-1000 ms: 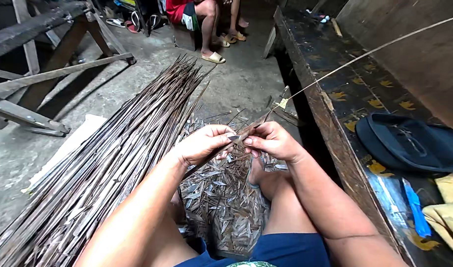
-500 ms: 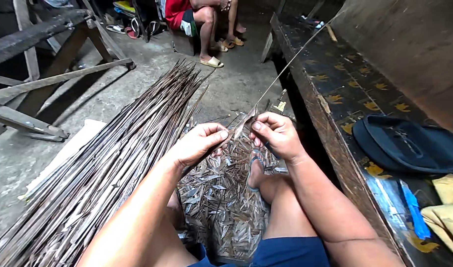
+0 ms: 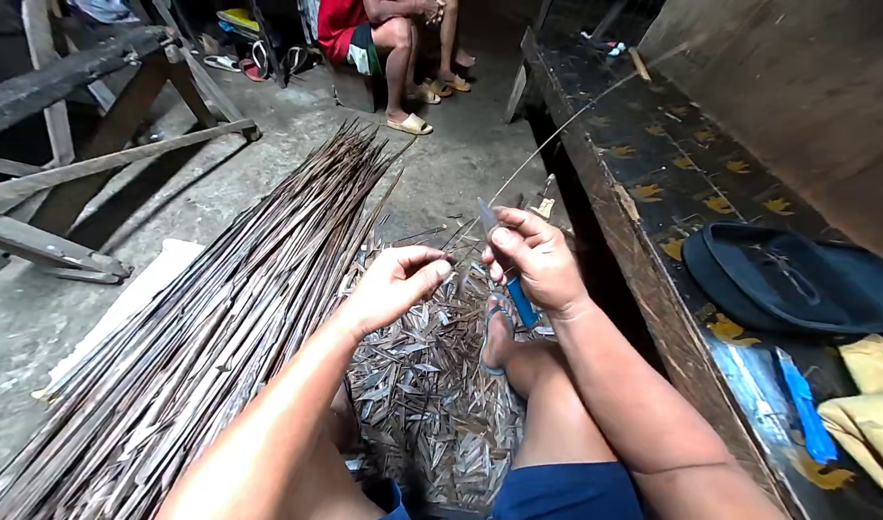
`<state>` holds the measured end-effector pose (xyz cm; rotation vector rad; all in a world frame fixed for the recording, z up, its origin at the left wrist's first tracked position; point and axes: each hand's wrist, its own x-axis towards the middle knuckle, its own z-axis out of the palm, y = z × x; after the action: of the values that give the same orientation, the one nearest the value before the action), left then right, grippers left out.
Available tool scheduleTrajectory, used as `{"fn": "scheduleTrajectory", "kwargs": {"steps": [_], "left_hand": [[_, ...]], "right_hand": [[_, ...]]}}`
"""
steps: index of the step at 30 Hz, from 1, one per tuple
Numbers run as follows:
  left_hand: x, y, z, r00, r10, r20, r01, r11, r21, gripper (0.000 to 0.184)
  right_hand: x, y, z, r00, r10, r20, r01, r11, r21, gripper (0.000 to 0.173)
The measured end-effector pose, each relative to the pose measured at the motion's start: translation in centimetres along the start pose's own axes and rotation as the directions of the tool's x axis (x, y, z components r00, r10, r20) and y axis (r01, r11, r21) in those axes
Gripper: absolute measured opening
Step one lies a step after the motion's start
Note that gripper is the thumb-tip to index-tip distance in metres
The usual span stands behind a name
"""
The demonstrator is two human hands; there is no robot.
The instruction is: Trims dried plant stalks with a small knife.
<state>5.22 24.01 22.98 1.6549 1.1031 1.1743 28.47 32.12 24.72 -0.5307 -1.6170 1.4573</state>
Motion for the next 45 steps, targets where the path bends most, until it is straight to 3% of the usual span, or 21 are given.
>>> {"fn": "scheduleTrajectory", "kwargs": {"steps": [3,11,19,25,30,34,41,45], "left_hand": [[0.1,-0.4,0.5,0.999,0.05,-0.018,-0.047,0.99,0.132,0.028],[0.0,-0.2,0.3,0.998,0.055,-0.032,-0.05,0.986,0.157,0.03],[-0.1,0.0,0.0,0.999,0.021,-0.044,-0.009,0.966,0.259,0.029],[-0.1,0.0,0.1,0.998,0.024,-0.063,-0.005,0.958,0.287,0.026],[-0.2,-0.3,0.1,0.998,-0.017,-0.06,0.036,0.943,0.332,0.025],[-0.1,-0.5,0.4,0.996,-0.035,-0.079,0.062,0.924,0.377,0.024],[-0.1,-0.3,2.4,0.968,0.207,-0.141,-0.029,0.652,0.758,0.025],[-0.3,-0.4,2.5,0.955,0.253,-0.156,-0.022,0.584,0.811,0.026]], "right_hand": [[-0.1,0.4,0.5,0.997,0.053,0.058,-0.053,0.999,0.009,0.031],[-0.4,0.8,1.2,0.971,0.164,0.176,-0.17,0.985,0.02,0.03],[-0.1,0.4,0.7,0.996,0.062,0.066,-0.064,0.998,0.022,0.029],[0.1,0.1,0.0,0.998,0.061,0.007,-0.061,0.997,0.043,0.029],[0.6,-0.9,-1.7,0.992,0.007,-0.128,0.004,0.996,0.085,0.029],[0.4,-1.0,-2.1,0.985,0.055,-0.162,-0.036,0.992,0.121,0.03],[-0.6,1.0,1.8,0.94,0.332,0.083,-0.337,0.94,0.061,0.029],[-0.6,1.0,2.5,0.933,0.357,0.045,-0.359,0.931,0.067,0.028]]}}
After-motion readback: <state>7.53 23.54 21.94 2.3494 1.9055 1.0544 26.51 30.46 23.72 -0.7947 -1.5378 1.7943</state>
